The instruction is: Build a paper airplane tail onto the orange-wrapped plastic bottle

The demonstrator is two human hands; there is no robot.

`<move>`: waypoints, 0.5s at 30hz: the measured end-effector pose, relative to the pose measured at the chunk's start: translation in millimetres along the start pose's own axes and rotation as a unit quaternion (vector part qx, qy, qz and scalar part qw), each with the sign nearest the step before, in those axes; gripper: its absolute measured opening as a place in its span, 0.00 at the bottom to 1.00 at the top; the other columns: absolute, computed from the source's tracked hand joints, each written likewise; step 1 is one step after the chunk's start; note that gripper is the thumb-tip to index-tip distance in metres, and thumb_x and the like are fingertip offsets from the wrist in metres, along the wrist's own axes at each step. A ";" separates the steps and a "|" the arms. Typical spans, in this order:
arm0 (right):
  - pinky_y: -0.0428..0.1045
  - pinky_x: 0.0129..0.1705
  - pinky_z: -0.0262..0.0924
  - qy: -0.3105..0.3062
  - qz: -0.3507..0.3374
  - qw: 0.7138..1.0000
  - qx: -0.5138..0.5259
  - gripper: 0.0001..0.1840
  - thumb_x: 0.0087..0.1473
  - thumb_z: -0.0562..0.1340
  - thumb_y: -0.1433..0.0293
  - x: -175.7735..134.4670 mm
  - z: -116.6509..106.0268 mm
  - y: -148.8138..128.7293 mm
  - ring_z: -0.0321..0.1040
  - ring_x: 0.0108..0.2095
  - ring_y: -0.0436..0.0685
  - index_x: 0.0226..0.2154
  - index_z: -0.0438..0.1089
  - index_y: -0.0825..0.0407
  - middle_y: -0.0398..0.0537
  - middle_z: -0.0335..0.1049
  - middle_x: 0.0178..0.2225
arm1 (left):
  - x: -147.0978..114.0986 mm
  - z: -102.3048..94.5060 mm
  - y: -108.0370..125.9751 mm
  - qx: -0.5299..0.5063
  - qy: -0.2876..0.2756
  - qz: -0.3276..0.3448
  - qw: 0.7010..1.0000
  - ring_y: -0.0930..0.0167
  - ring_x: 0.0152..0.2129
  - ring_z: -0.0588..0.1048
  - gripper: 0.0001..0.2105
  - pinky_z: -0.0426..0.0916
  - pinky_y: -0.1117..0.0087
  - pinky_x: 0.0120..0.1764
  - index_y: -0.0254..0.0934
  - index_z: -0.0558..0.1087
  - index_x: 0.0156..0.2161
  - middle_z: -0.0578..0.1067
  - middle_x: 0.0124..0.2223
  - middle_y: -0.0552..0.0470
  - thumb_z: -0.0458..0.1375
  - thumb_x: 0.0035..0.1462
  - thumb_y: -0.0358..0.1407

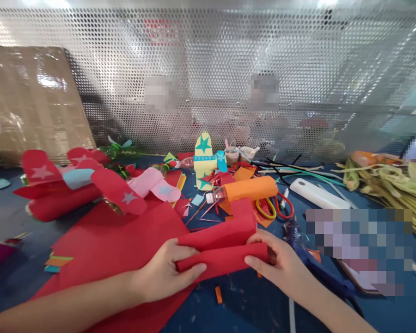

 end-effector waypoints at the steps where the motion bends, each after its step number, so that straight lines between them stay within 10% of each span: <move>1: 0.45 0.22 0.67 0.009 0.001 1.000 -0.012 0.15 0.48 0.61 0.55 0.2 -1.2 0.4 0.70 0.23 0.53 0.30 0.68 0.49 0.45 0.70 0.30 | -0.4 -0.9 -1.2 0.004 0.007 -0.006 1.000 0.73 0.21 0.72 0.11 0.66 0.74 0.28 0.36 0.70 0.25 0.74 0.24 0.53 0.53 0.57 0.35; 6: 0.50 0.38 0.71 0.089 0.017 0.994 -0.058 0.19 0.45 0.63 0.54 -1.3 -14.4 5.1 0.74 0.40 0.63 0.35 0.73 0.50 0.52 0.76 0.38 | -1.2 -6.8 -10.1 0.028 0.052 -0.053 0.997 0.70 0.32 0.76 0.08 0.67 0.72 0.41 0.36 0.73 0.38 0.79 0.37 0.50 0.52 0.57 0.33; 15: 0.48 0.30 0.71 0.089 0.030 0.996 -0.001 0.18 0.49 0.60 0.53 -5.1 -11.4 1.7 0.75 0.31 0.60 0.36 0.73 0.48 0.46 0.77 0.30 | -2.9 -12.0 -34.1 -0.026 0.096 -0.147 0.984 0.71 0.34 0.74 0.07 0.66 0.75 0.37 0.37 0.71 0.38 0.77 0.37 0.53 0.53 0.58 0.38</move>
Point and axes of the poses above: each hand's wrist, its own x-axis towards the middle knuckle, its own z-axis out of the palm, y = z × x, the point moved 8 cm from there along x, towards the middle knuckle
